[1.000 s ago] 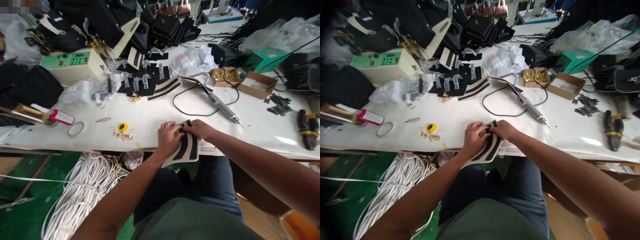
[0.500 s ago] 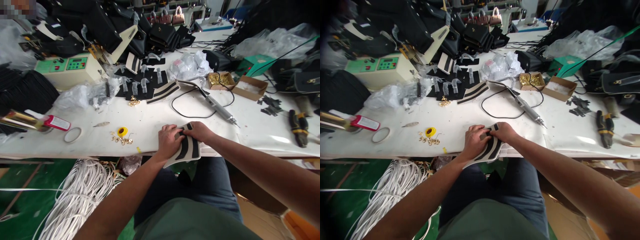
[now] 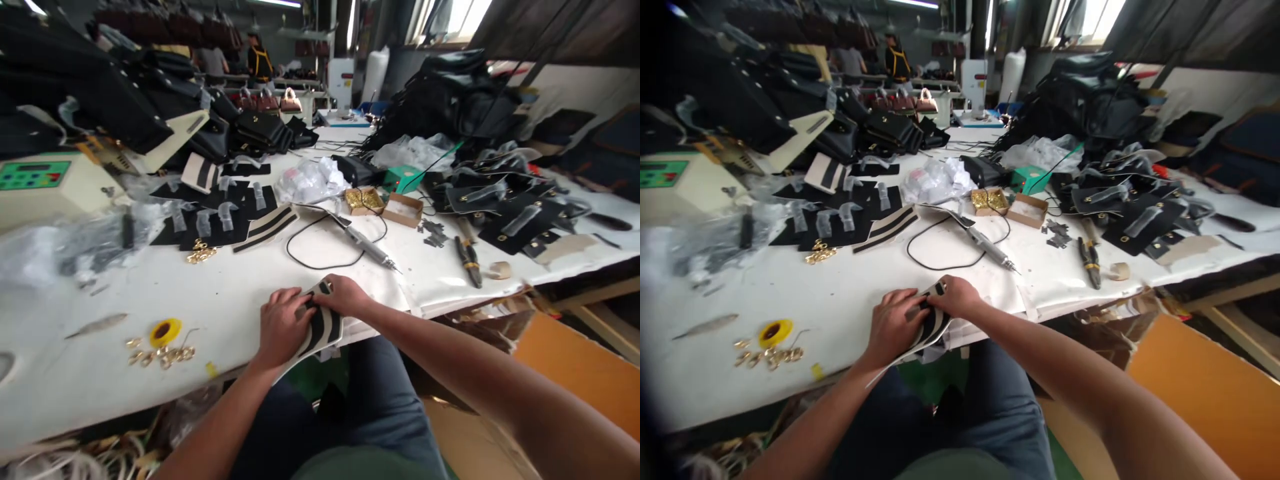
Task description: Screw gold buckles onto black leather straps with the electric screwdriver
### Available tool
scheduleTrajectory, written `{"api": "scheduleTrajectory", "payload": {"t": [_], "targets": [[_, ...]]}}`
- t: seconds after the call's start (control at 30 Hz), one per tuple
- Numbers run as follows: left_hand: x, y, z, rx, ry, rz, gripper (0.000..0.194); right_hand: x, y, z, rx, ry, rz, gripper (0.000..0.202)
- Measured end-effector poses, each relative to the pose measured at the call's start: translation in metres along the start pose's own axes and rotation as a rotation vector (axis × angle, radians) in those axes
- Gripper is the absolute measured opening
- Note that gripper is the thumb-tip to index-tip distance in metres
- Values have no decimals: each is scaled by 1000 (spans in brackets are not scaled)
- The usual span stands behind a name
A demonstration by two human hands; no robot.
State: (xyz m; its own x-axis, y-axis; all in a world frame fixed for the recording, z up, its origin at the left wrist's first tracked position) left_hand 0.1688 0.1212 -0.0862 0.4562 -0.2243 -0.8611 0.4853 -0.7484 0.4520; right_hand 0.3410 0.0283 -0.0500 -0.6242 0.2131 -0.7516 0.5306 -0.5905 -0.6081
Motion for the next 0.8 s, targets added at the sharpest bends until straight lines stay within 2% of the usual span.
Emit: {"api": "scheduleTrajectory", "payload": {"t": [0.1, 0.23, 0.4, 0.5, 0.63, 0.8], "targets": [[2, -4, -4, 51, 10, -18, 26, -19, 16, 14, -28, 91, -45, 44], [4, -9, -4, 128, 45, -8, 25, -59, 63, 25, -33, 275, -118, 36], [7, -15, -3, 153, 57, -2, 26, -115, 138, -5, 129, 428, -31, 35], [8, -16, -4, 145, 61, 1, 27, -139, 168, -31, 193, 483, 75, 32], [6, -15, -4, 131, 50, 0, 27, -150, 178, -65, 183, 470, 190, 31], [2, -13, -4, 103, 21, -7, 29, -141, 172, -101, 163, 420, 273, 32]]}}
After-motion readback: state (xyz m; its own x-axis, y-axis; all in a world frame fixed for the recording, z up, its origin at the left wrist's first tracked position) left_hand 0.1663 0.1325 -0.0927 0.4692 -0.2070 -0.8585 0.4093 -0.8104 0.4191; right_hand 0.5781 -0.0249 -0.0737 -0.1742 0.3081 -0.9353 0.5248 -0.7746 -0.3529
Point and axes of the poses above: each hand's wrist, its own z-axis away from the middle knuckle, its own x-axis out of the palm, y = z × x, the point moved 1 cm from there along -z, towards the middle knuckle, and after that the axes turned 3 degrees about y, right-handed, at the moved point
